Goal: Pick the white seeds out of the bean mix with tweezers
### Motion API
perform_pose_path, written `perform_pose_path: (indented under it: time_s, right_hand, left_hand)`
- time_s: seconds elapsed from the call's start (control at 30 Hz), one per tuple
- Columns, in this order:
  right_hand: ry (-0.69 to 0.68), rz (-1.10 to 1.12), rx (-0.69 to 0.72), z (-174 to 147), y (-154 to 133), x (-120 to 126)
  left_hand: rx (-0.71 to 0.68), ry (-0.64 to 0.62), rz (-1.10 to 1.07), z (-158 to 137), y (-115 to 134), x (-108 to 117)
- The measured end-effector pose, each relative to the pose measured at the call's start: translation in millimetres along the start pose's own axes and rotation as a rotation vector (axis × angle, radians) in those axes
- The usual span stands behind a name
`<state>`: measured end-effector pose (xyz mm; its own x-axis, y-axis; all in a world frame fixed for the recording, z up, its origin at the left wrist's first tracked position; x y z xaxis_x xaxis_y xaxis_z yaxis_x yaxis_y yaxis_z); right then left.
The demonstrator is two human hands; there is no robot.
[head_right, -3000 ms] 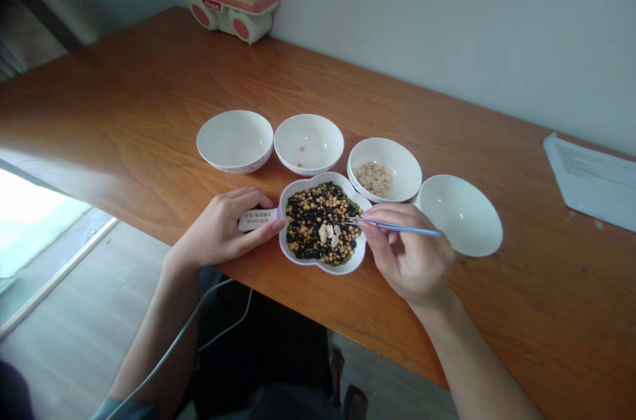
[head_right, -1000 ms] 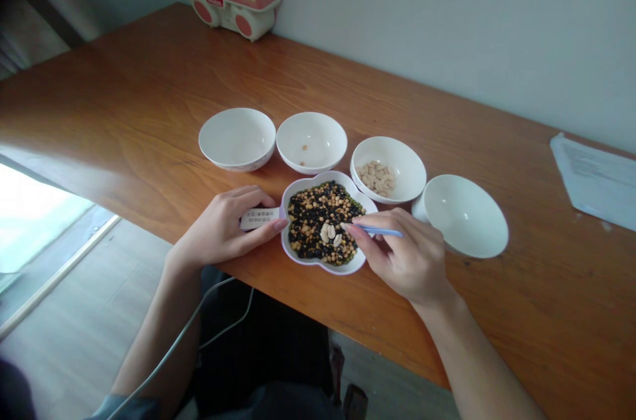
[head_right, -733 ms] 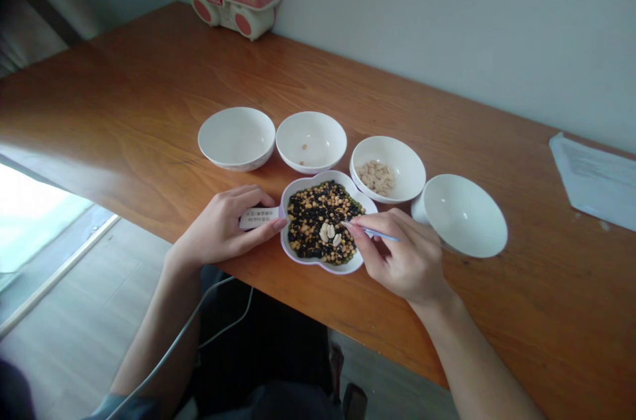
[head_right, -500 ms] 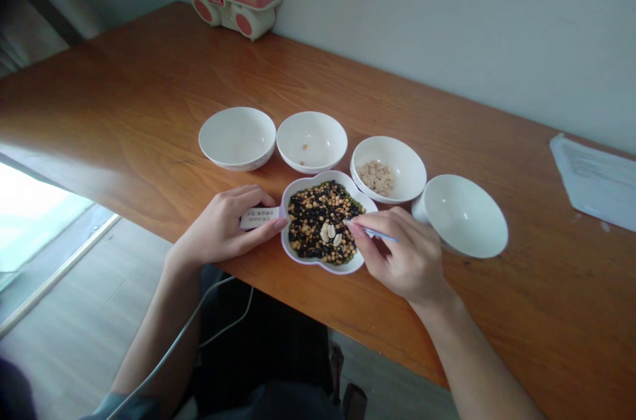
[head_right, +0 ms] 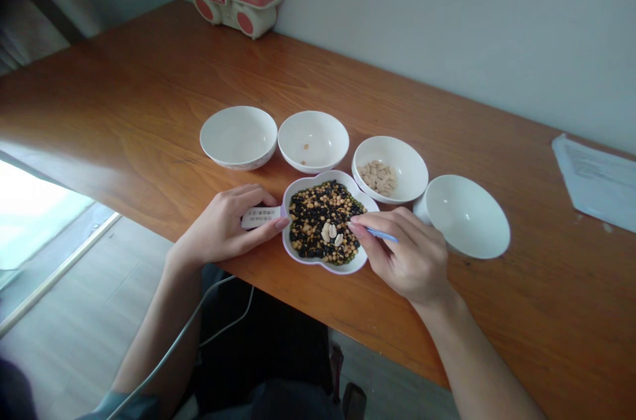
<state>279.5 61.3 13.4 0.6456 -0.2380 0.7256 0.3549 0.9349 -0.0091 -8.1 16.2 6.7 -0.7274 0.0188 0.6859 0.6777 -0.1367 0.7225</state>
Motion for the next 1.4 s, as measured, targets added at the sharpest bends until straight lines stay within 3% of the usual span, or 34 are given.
perform_pose_path:
  time_s: [0.17, 0.43, 0.63, 0.9, 1.17, 1.4]
  right_hand:
    - [0.076, -0.021, -0.022, -5, -1, 5]
    - [0.264, -0.24, -0.198, -17, 12, 17]
    - [0.396, -0.248, -0.16, -14, 24, 11]
    - [0.365, -0.213, -0.219, -15, 23, 11]
    - [0.096, 0.022, -0.179, -1, 1, 9]
    - [0.062, 0.048, -0.202, 0, -2, 7]
  left_hand:
    - [-0.004, 0.008, 0.009, 0, 1, 0]
    - [-0.025, 0.012, 0.003, 0, -2, -1]
    - [-0.024, 0.008, 0.007, 0, -1, -1]
    - [-0.011, 0.005, 0.023, 0, 0, 0]
    - [-0.006, 0.005, 0.015, 0, 0, 0]
    - [-0.001, -0.003, 0.013, 0, 0, 0]
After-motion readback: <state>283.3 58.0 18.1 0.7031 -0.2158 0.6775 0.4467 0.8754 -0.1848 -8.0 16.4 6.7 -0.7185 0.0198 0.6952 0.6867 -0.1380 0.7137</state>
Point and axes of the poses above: each hand's wrist, its own z-axis towards the middle knuckle, its own x-axis out of the back of the hand, y = z × x, the point moved 1 cm from there along z, towards the middle knuckle, and after that the axes turned 11 degrees about x, right-handed, at the moved point
